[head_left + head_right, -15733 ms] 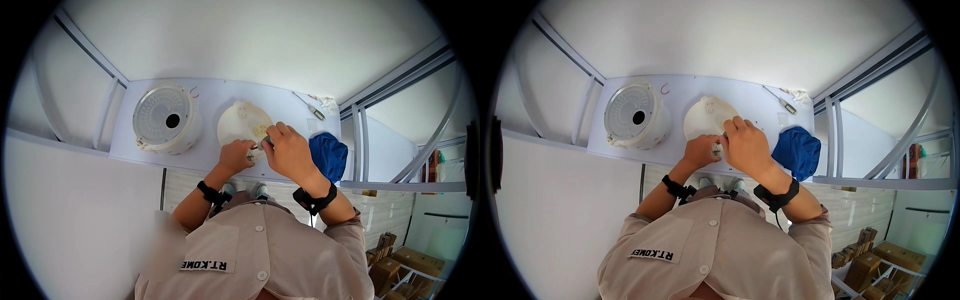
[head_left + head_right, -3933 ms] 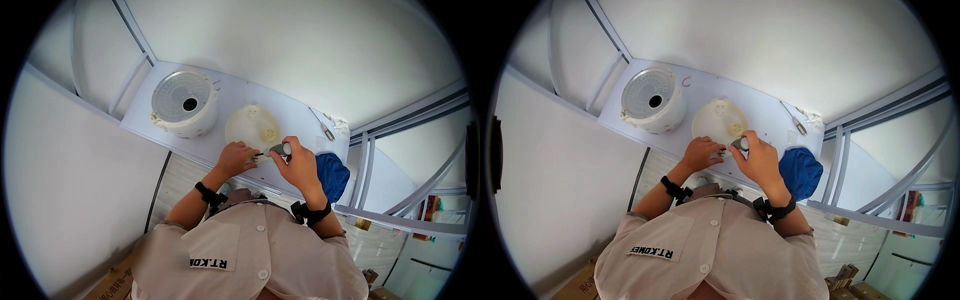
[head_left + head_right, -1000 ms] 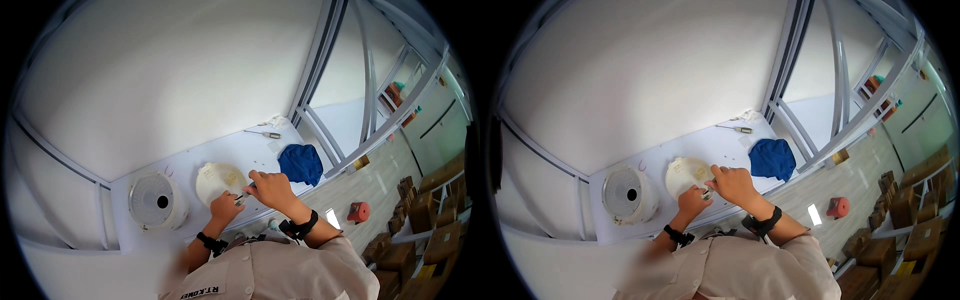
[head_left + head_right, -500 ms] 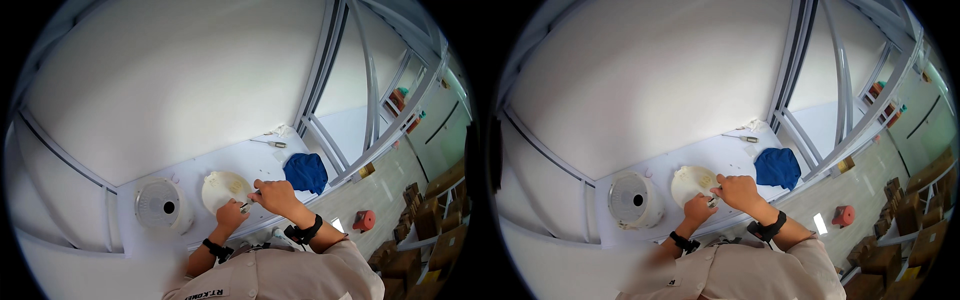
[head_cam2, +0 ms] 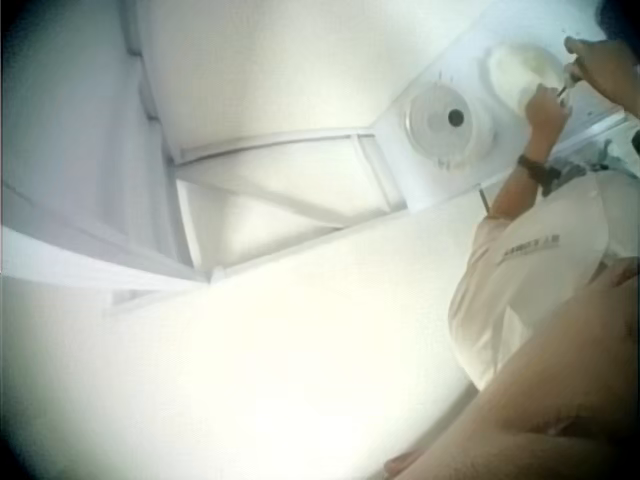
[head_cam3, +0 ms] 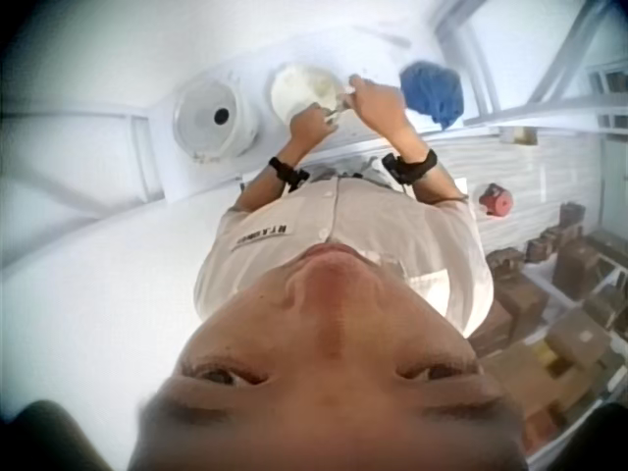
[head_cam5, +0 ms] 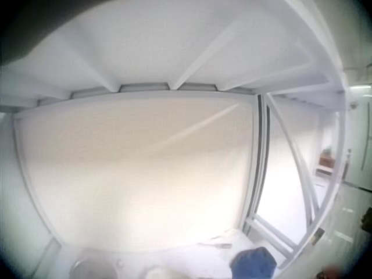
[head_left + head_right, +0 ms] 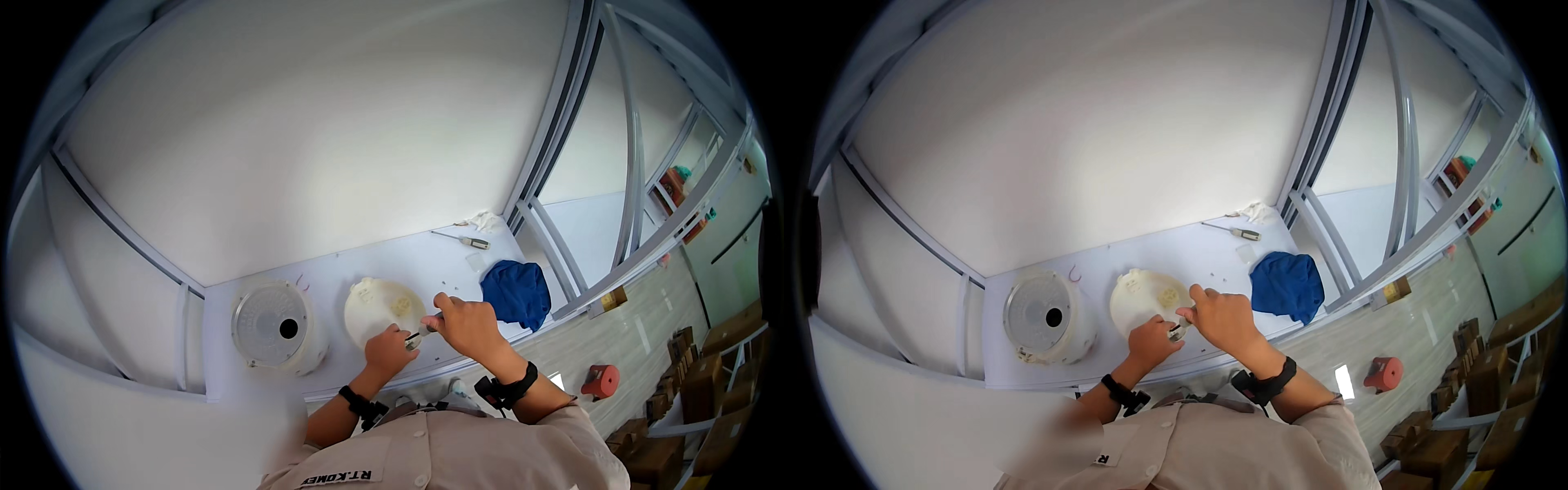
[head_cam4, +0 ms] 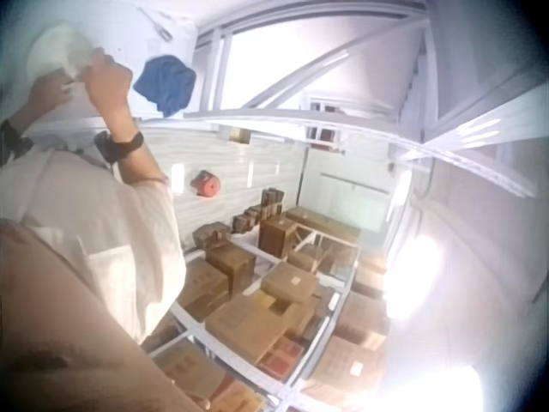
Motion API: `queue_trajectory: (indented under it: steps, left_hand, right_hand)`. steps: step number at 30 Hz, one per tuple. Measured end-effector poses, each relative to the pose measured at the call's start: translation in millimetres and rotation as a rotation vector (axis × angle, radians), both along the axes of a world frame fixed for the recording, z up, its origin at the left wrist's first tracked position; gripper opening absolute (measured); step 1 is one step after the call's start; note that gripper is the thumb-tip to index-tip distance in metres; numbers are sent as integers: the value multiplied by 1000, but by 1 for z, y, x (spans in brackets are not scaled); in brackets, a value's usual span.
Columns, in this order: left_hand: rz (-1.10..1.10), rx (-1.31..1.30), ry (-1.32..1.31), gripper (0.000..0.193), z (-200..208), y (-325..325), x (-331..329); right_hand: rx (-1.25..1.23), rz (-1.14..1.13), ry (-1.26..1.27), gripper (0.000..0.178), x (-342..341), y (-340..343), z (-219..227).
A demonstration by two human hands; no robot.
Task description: The person assembles a white plastic appliance component on a workbench. They use a screwdriver to tighten screws into a circular white plastic part, then place a larger white plastic cover over the assembly to complete the unit.
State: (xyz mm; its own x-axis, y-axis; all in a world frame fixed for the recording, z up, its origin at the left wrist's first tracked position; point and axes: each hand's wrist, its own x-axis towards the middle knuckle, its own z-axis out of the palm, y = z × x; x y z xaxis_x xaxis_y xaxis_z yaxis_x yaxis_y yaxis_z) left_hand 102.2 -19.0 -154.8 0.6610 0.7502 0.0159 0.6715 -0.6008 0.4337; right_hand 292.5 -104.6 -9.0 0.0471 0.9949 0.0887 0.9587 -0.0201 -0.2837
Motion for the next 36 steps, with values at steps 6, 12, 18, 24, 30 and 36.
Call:
queue_trajectory:
  steps: [6, 12, 18, 24, 30, 36]
  left_hand:
    - [-1, -5, -31, 39, 2, -1, -1]
    - [-4, -20, -59, 39, 3, -2, -3]
    - [9, -23, -13, 42, 0, -4, 0]
    - [15, -28, -40, 42, 2, -1, -2]
    - [21, 7, -80, 51, -1, -2, -1]
    - [28, -68, -75, 56, 7, -3, 3]
  right_hand:
    - [317, 99, 121, 41, 1, -10, 10]
    - [279, 94, 46, 36, 2, -10, 7]
    - [143, -89, -158, 33, 9, -3, -11]
    - [340, 114, 151, 39, 3, -12, 9]
    - [322, 123, 55, 38, 5, -2, -3]
    - [203, 67, -78, 39, 0, 1, 3]
